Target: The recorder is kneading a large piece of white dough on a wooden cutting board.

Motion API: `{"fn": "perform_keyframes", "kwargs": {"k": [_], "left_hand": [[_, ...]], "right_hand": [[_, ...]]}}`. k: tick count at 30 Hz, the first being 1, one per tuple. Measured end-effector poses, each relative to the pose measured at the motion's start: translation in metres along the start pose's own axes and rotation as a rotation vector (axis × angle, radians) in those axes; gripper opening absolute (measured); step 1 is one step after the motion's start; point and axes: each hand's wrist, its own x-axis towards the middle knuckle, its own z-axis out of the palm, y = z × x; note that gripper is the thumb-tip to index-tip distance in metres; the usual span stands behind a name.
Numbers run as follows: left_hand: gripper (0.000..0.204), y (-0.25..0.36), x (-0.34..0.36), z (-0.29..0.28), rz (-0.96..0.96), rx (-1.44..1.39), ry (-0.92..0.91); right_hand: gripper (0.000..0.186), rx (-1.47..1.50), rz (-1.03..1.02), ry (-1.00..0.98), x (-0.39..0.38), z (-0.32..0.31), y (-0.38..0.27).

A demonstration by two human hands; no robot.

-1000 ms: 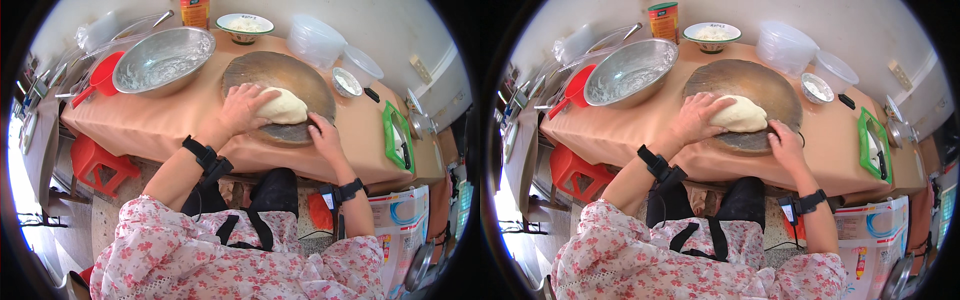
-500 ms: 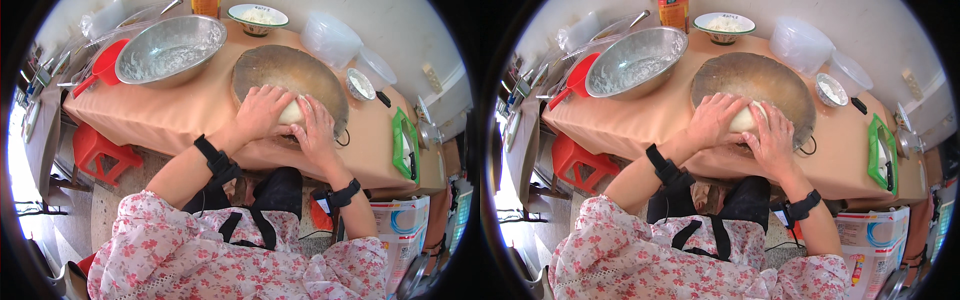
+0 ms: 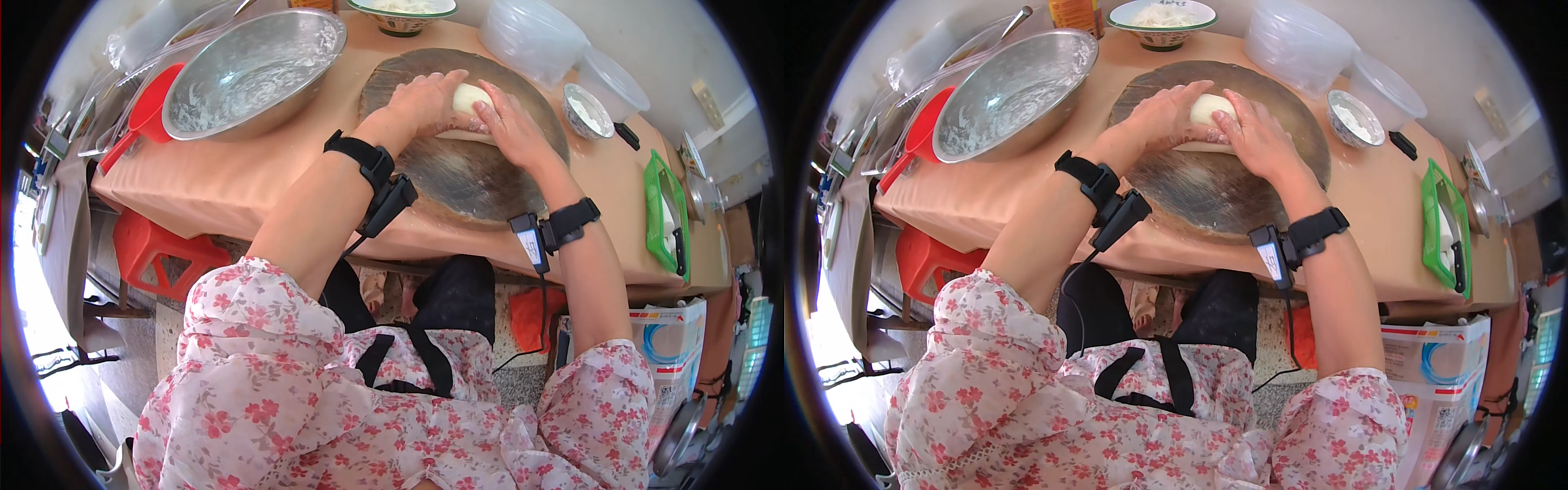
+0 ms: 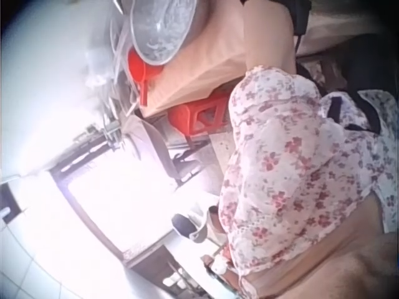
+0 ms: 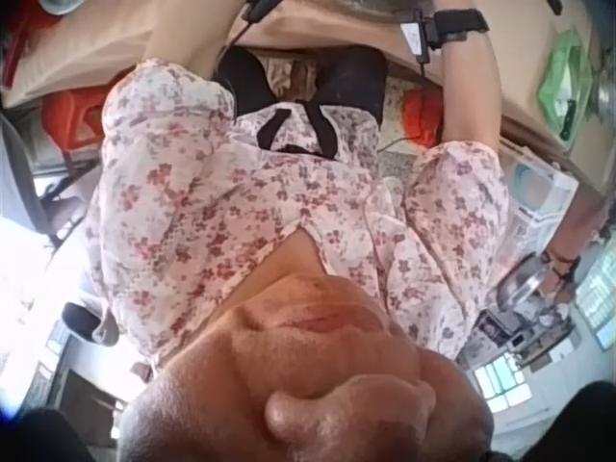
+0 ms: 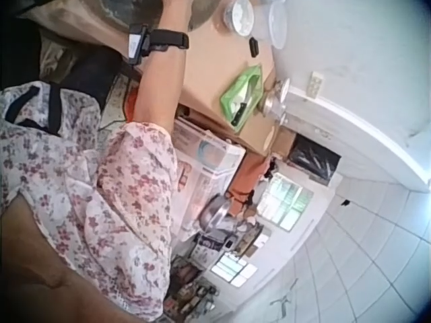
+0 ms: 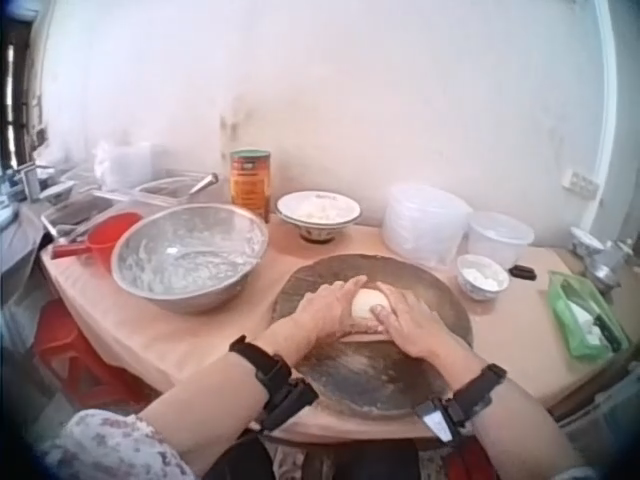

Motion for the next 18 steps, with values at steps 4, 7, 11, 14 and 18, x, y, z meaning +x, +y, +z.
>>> {"fn": "perform_keyframes", "kwargs": {"k": [4,7,11,14,18], "left_hand": [[0.085,0.002,-0.002,0.004,-0.063,0.063,-0.010],[0.079,0.005,-0.017,0.010,-0.013,0.128,0.043],[0.070,0.001,-0.049,0.030,0.243,0.207,0.346],[0.070,0.003,-0.071,0.034,0.293,0.203,0.406],[0.073,0.006,-0.091,0.034,0.335,0.211,0.430]], "right_hand": [[0.055,-0.030,0.042,-0.002,-0.006,0.004,-0.004],[0.055,-0.118,0.100,-0.011,-0.023,0.008,-0.015],[0.055,-0.190,-0.068,0.187,-0.060,0.012,-0.026],[0.054,-0.228,-0.128,0.235,-0.081,0.008,-0.034],[0.048,-0.173,-0.173,0.259,-0.096,0.000,-0.037]]}}
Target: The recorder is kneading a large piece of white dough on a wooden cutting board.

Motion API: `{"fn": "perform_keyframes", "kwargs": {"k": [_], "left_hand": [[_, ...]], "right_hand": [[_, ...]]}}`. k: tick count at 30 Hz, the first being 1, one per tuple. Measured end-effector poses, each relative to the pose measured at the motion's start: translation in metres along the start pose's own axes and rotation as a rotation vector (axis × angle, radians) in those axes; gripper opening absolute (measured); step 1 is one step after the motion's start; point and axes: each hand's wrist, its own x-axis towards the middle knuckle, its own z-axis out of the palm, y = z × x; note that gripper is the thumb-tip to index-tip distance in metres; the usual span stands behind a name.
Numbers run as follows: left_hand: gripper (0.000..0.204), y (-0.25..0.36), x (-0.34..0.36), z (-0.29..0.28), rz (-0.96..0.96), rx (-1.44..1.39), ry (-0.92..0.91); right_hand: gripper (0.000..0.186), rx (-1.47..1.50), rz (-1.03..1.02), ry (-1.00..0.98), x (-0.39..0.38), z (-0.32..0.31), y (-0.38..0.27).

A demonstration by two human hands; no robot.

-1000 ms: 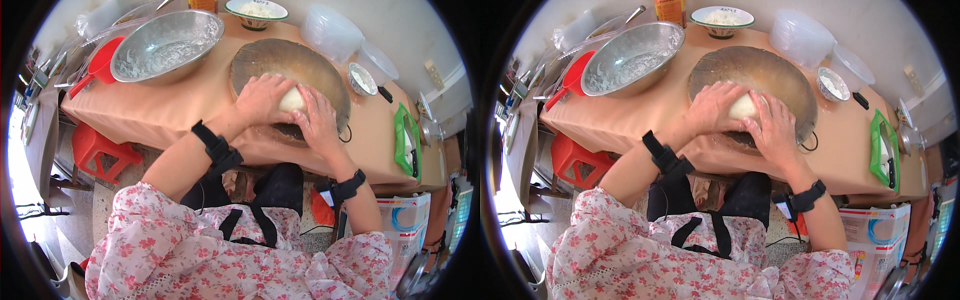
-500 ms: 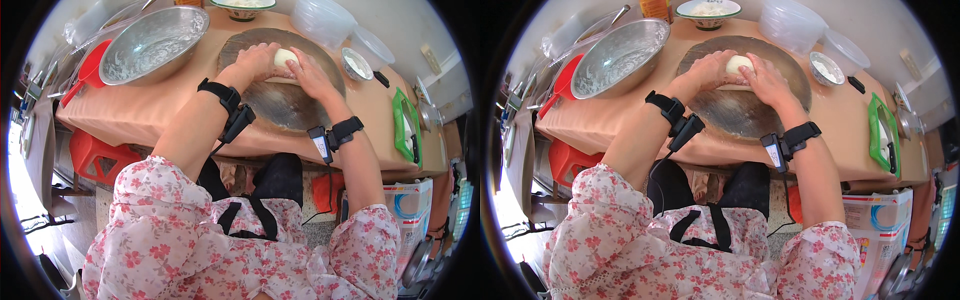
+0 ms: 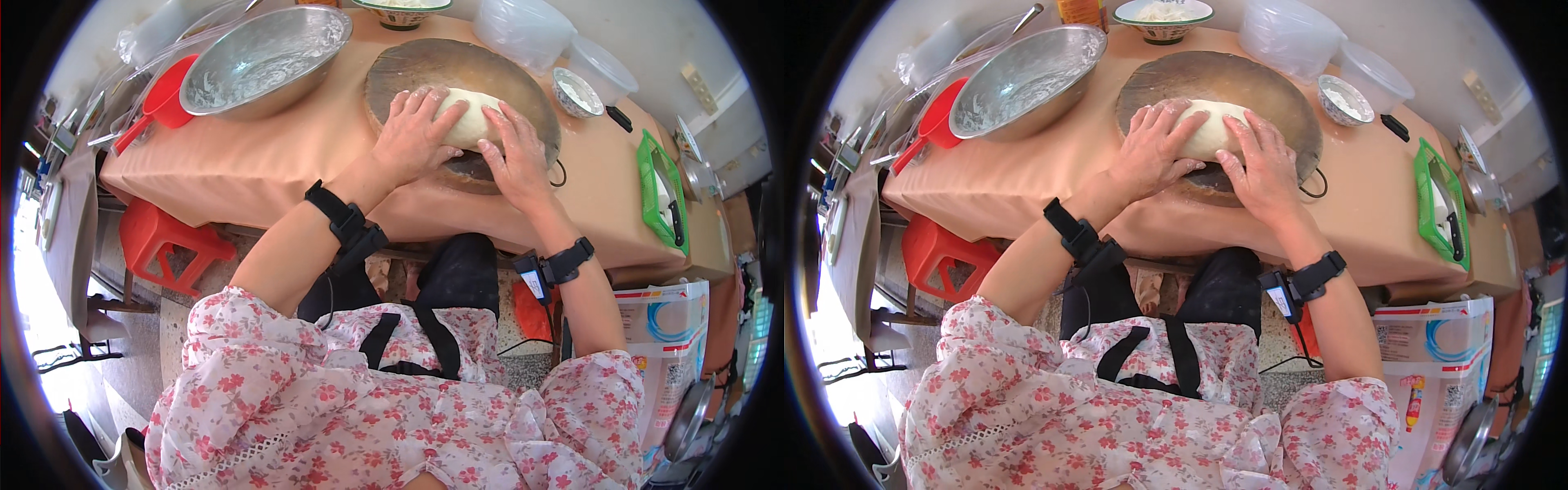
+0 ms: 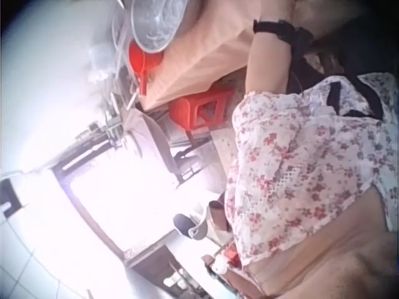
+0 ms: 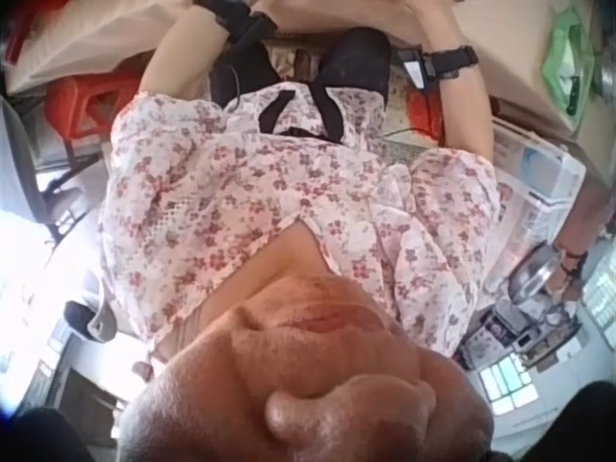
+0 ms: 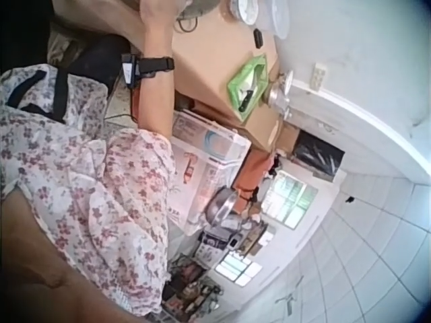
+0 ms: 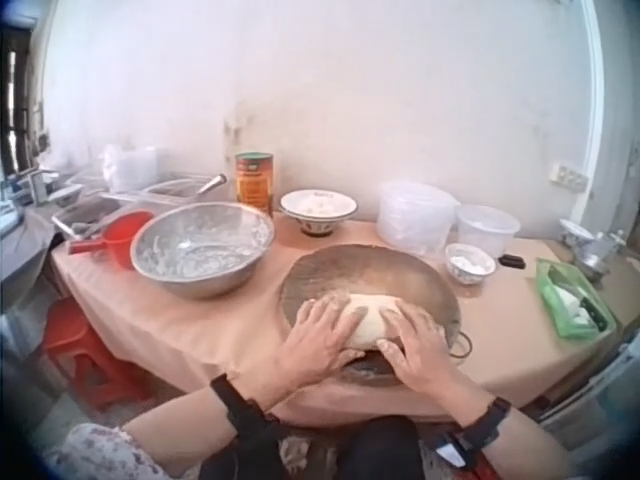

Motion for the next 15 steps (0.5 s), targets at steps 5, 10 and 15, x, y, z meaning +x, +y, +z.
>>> {"fn": "perform_keyframes", "kwargs": {"k": [5,10,15], "left_hand": [[0.069,0.005,-0.009,-0.010,0.075,0.013,0.004],[0.052,0.013,-0.015,-0.021,0.107,-0.139,0.080],[0.036,0.021,-0.001,-0.015,-0.249,-0.399,0.276]], "right_hand": [[0.042,0.190,0.134,0.056,0.023,-0.001,0.003],[0.040,0.174,0.227,0.005,0.031,0.005,-0.005],[0.038,0.059,0.110,0.161,0.014,0.009,-0.017]]}}
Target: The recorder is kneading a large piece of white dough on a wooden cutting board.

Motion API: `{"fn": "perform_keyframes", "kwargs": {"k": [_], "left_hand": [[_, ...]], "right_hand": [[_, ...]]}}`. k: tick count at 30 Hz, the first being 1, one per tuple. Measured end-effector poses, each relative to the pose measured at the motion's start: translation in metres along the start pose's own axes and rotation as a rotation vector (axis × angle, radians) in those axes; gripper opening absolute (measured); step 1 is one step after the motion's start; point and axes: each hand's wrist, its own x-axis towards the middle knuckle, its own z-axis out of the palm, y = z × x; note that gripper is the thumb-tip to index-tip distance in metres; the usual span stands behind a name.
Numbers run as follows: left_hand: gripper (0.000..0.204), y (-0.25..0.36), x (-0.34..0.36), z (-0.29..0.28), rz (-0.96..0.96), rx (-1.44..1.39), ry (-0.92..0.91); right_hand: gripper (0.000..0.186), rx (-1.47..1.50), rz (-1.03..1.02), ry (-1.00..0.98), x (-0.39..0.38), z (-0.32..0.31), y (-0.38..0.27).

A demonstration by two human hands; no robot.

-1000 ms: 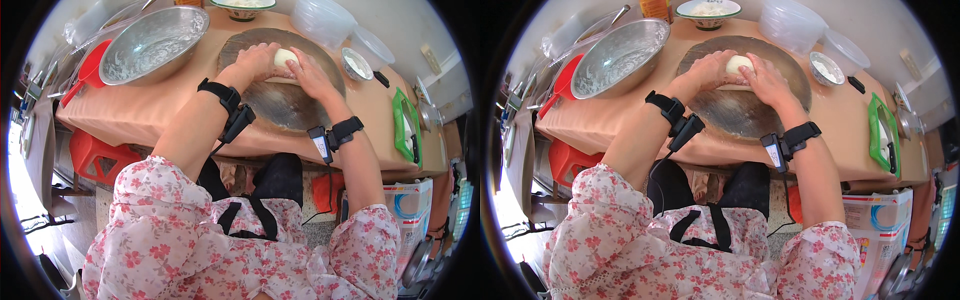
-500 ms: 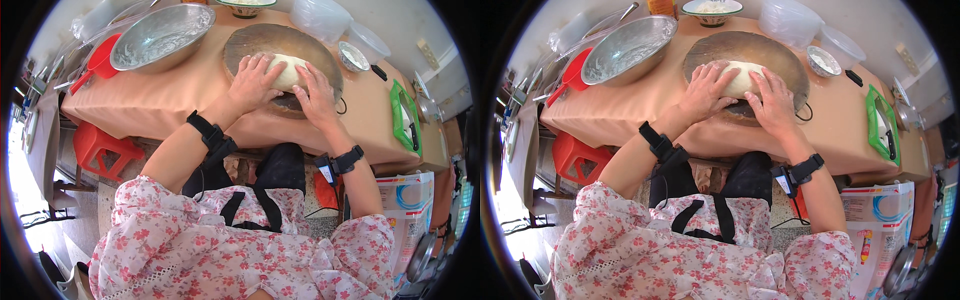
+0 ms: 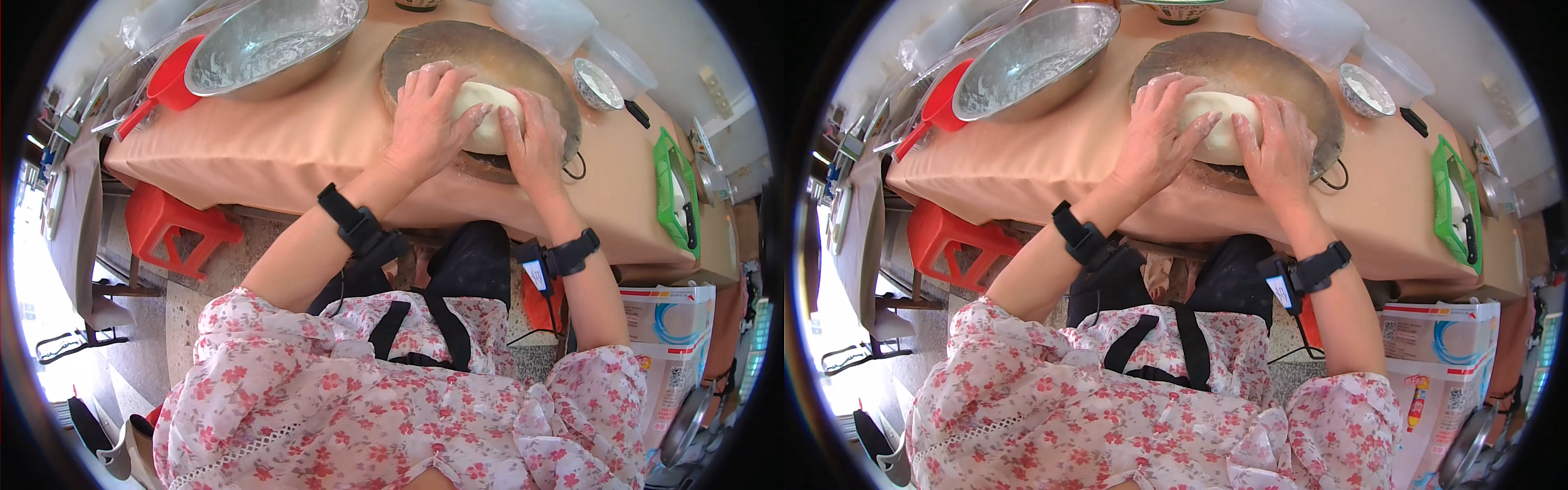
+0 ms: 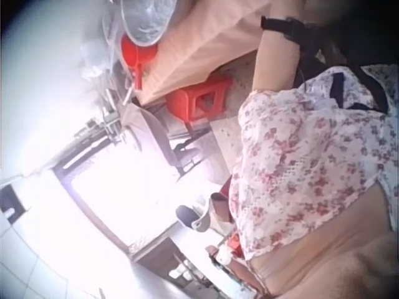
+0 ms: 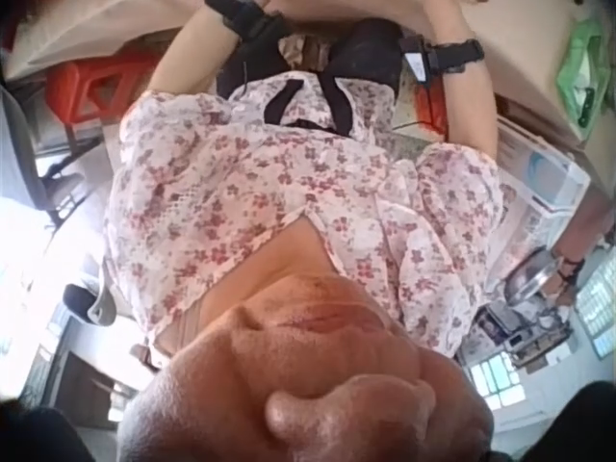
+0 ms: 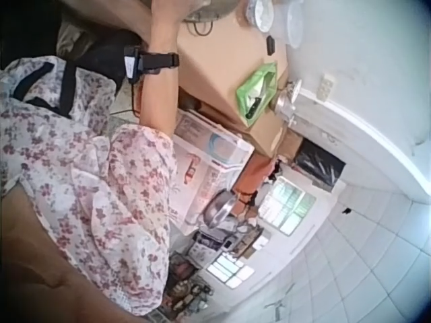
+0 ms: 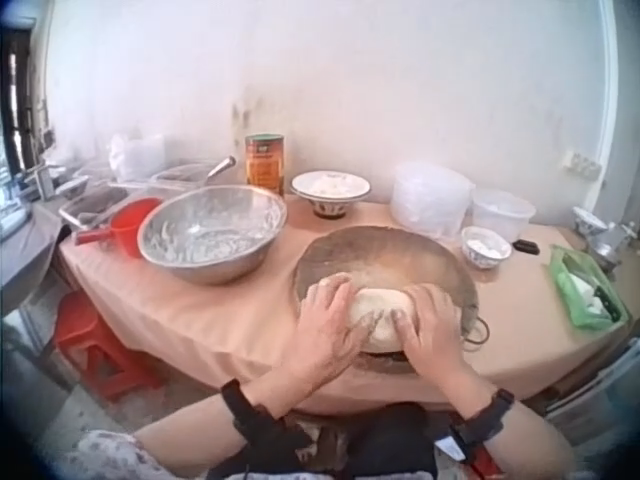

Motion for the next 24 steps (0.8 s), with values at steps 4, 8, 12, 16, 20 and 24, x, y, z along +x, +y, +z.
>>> {"fn": "perform_keyframes", "kwargs": {"k": [4,8,12,16,20,24], "left_hand": [[0.033,0.005,-0.005,0.018,0.052,0.245,0.077],[0.033,-0.005,-0.004,0.021,0.127,0.353,0.101],[0.034,-0.013,0.027,0.028,-0.107,0.382,-0.149],[0.040,-0.020,0.063,0.033,-0.266,0.426,-0.406],[0.047,-0.028,0.080,0.033,-0.354,0.449,-0.584],[0.050,-0.036,0.081,0.037,-0.348,0.510,-0.591]], "right_hand": [[0.037,-0.067,-0.111,0.102,-0.017,0.003,0.002],[0.038,-0.082,-0.106,0.088,-0.012,0.003,-0.005],[0.038,-0.059,0.118,-0.107,0.015,0.007,0.005],[0.043,-0.015,0.255,-0.261,0.046,0.017,0.026],[0.053,-0.056,0.314,-0.349,0.063,0.025,0.028],[0.056,-0.070,0.320,-0.425,0.068,0.025,0.031]]}}
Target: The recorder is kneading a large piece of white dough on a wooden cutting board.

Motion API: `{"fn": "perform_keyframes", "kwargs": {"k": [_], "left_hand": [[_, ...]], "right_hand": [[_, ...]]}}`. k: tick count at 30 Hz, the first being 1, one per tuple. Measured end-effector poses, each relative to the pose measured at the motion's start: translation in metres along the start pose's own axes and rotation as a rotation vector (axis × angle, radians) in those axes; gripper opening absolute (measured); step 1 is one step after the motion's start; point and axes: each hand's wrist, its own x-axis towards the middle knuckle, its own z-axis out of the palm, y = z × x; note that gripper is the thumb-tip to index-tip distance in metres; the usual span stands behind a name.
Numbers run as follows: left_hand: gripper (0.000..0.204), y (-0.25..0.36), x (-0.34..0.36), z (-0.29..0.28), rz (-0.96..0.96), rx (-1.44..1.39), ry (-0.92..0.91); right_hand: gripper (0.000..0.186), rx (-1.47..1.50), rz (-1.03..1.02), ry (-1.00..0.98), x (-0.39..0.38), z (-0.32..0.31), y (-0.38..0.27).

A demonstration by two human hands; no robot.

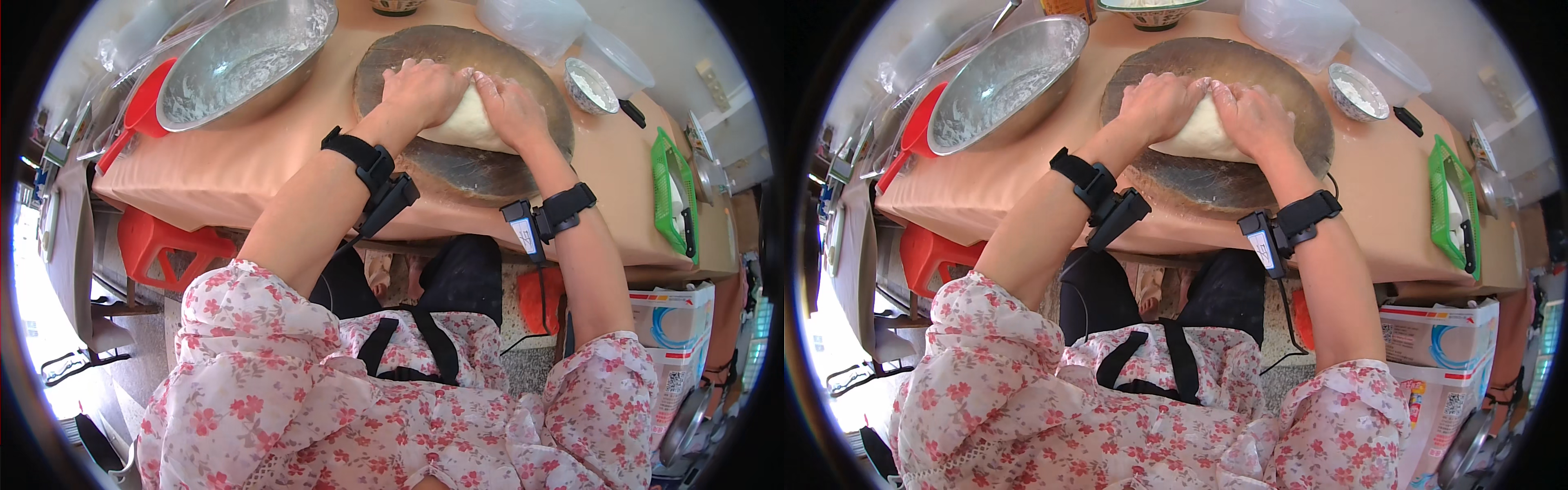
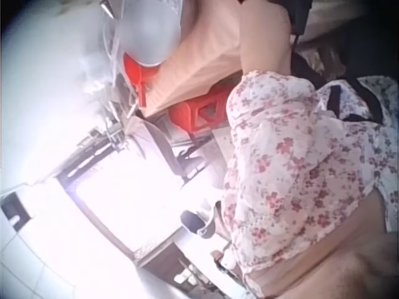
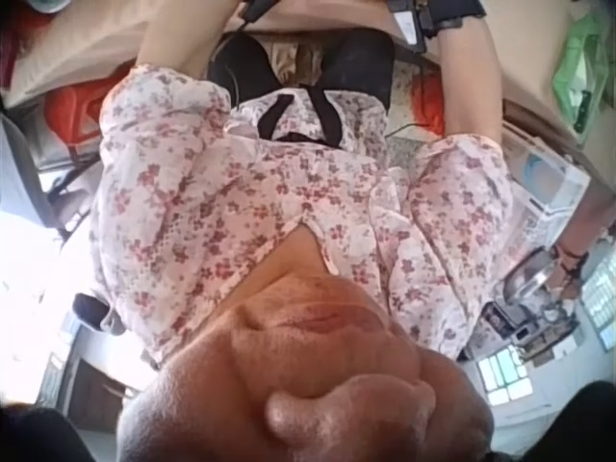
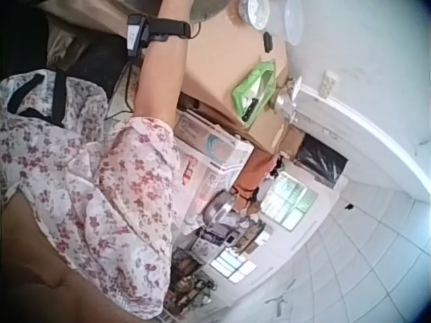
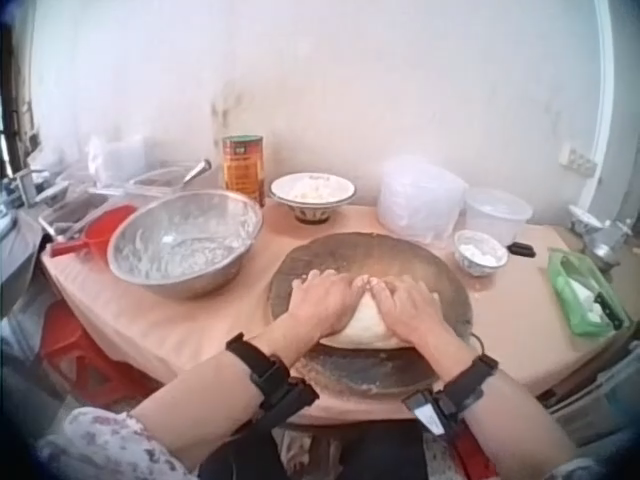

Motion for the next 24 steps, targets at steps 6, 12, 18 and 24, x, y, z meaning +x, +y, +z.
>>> {"fn": "perform_keyframes", "kwargs": {"k": [6,12,18,24], "left_hand": [[0.049,0.001,-0.021,-0.006,0.033,-0.047,-0.014],[0.054,-0.011,-0.054,0.005,0.179,-0.147,0.182],[0.064,-0.026,-0.080,-0.007,0.381,-0.332,0.114],[0.072,-0.022,-0.095,-0.006,0.436,-0.368,0.174]], "right_hand": [[0.047,0.070,-0.086,0.078,-0.021,0.001,0.001],[0.038,0.102,-0.239,0.241,-0.053,0.003,0.001],[0.057,0.054,-0.471,0.235,-0.085,-0.007,0.011],[0.078,0.051,-0.421,0.214,-0.099,-0.016,0.007]]}}
